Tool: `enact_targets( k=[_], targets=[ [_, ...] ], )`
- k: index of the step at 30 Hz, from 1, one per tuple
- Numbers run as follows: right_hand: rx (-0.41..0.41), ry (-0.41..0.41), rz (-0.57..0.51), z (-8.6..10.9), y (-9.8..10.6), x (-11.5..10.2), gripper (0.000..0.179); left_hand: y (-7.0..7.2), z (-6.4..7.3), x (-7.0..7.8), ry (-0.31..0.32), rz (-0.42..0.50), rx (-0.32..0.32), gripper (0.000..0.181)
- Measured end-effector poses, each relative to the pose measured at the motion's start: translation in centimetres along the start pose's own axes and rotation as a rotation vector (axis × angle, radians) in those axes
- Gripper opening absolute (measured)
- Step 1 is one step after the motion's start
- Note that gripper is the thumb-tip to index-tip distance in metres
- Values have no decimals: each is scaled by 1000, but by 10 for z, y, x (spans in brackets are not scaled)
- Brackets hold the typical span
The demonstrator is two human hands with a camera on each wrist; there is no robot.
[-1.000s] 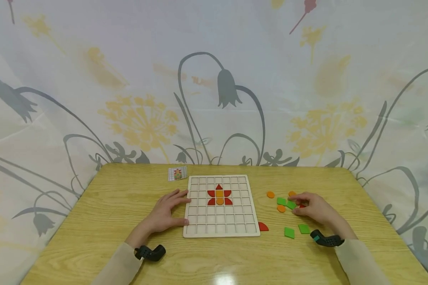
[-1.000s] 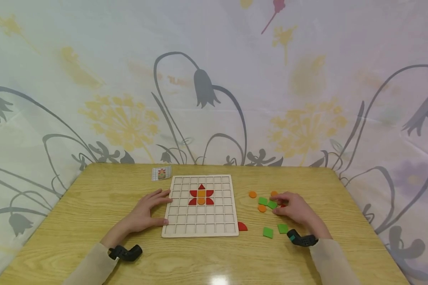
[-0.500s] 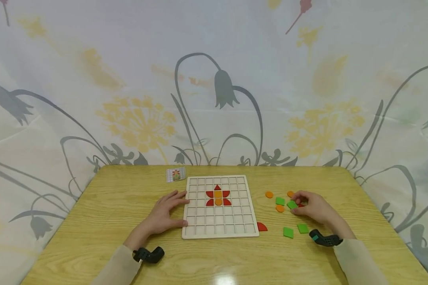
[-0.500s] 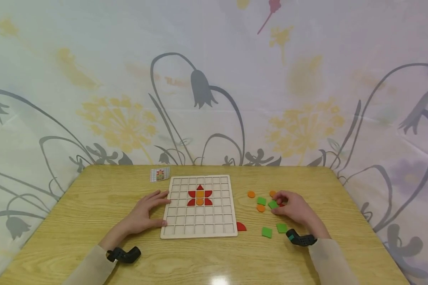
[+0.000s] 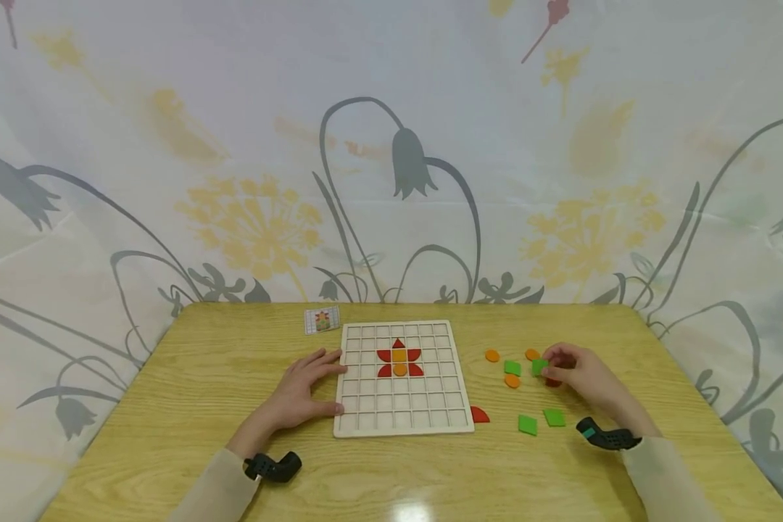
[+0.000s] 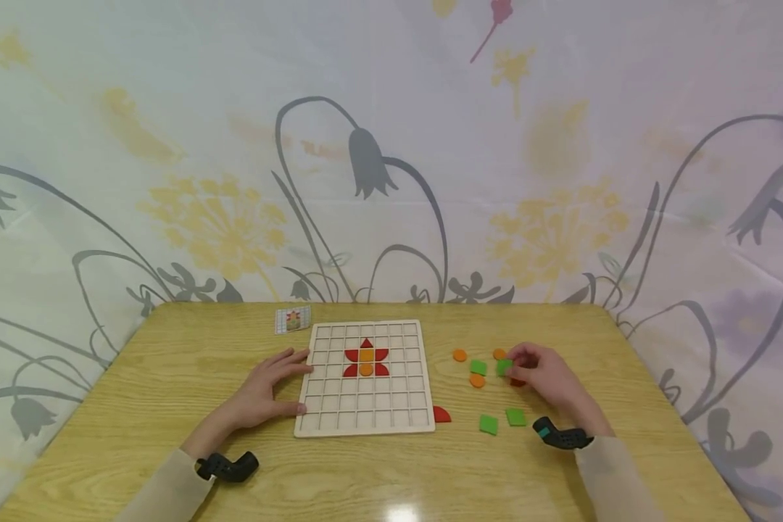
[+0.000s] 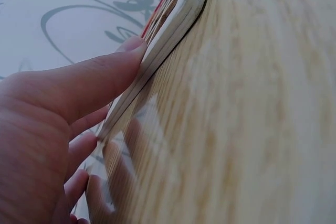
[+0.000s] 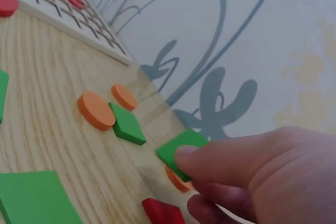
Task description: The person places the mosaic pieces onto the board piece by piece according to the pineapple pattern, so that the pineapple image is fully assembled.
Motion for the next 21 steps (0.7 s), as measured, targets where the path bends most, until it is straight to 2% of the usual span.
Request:
enact_targets(
  k=[6,11,17,21],
  targets=[
    [131,-33,-55,1,5,-4,31,0,0,-1,0,1,3,62],
    [168,-34,-63,3,4,-14,38,-1,1,-1,6,6,6,62],
    [194,70,-88,6,-4,-29,26,-1,1,-1,11,10,3,63],
    [184,104,-80,5,-14,-37,22,0,1,-1,11,17,5,63]
  ],
)
Point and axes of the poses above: each hand's wrist, its own z-axis away from the middle knuckle, its own y-axis out of the back of the hand, x = y × z, the point moved 6 cm from there along -z, towards the middle knuckle, and after that the axes turned 8 degrees about -y, right-handed, at the moved point
